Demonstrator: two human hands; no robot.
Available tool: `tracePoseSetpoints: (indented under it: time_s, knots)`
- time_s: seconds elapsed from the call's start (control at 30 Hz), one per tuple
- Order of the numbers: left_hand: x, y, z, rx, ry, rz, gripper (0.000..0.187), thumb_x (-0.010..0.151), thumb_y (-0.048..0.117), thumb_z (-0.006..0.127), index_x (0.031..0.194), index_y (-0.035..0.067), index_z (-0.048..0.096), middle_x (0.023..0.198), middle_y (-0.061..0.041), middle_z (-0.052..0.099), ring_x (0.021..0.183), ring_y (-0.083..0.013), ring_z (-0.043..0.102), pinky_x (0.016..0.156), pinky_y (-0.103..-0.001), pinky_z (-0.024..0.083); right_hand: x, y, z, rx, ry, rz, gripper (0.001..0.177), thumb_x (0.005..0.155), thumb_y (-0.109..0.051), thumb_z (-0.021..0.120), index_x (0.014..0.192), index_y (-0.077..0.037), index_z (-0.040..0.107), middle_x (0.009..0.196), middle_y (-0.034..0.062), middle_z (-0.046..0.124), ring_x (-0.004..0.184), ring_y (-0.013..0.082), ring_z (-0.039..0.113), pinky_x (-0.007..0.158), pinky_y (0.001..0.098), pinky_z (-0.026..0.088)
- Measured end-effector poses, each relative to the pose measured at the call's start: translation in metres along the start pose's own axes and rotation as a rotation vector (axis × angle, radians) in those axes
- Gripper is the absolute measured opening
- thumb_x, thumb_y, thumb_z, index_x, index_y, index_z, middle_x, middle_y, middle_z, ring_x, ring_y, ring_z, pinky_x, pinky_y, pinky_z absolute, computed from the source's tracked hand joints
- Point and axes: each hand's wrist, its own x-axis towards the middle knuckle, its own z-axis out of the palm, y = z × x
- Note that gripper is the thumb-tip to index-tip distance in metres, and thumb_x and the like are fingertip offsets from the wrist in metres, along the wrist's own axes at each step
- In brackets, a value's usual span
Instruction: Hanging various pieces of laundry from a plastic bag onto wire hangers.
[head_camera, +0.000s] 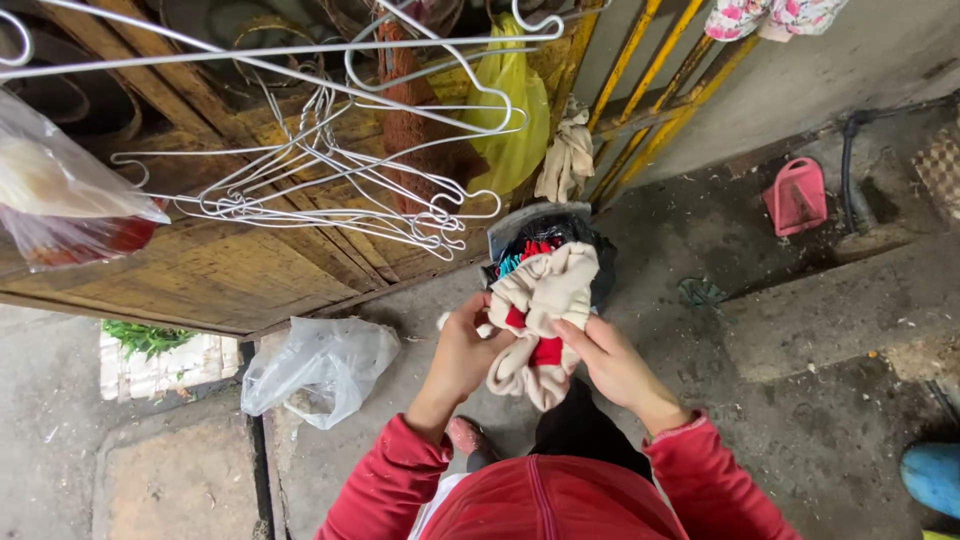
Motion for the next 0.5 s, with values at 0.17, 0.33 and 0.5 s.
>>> tracePoseSetpoints:
  time_s: [0.17, 0.33, 0.5]
  knots:
    - [0.018, -0.017, -0.034, 0.773, 0.526, 0.053, 0.041, 0.078, 0.016, 0.084, 0.115, 0.011, 0.066, 0.101, -0.011, 0.075, 0.092, -0.0288, 0.073, 0.077, -0.038, 0.057, 0.014, -0.033, -0.07, -0.521, 0.334, 0.097, 0.032, 0.099, -0.017, 0.05, 0.126, -0.012, 0.068, 0.09, 0.0073, 0.077, 0.08, 0.0168, 0.074, 0.077, 0.035, 0.058]
    - [0.043, 0.019, -0.006, 1.087, 0.763, 0.037, 0.044, 0.067, 0.02, 0.085, 0.106, 0.011, 0.066, 0.107, -0.012, 0.065, 0.09, -0.0405, 0.066, 0.067, -0.05, 0.051, 0.054, -0.035, -0.12, -0.756, 0.289, 0.238, 0.029, 0.1, -0.023, 0.055, 0.122, -0.023, 0.074, 0.06, 0.0064, 0.07, 0.057, 0.0195, 0.07, 0.064, 0.0387, 0.057]
    - [0.085, 0.009, 0.037, 0.999, 0.655, 0.158, 0.031, 0.08, 0.013, 0.073, 0.111, 0.013, 0.07, 0.11, -0.012, 0.07, 0.096, -0.0377, 0.068, 0.078, -0.046, 0.055, 0.138, -0.085, -0.144, -0.521, -0.178, -0.11, 0.039, 0.089, -0.018, 0.066, 0.128, -0.017, 0.068, 0.088, 0.008, 0.077, 0.075, 0.0171, 0.07, 0.073, 0.0306, 0.056]
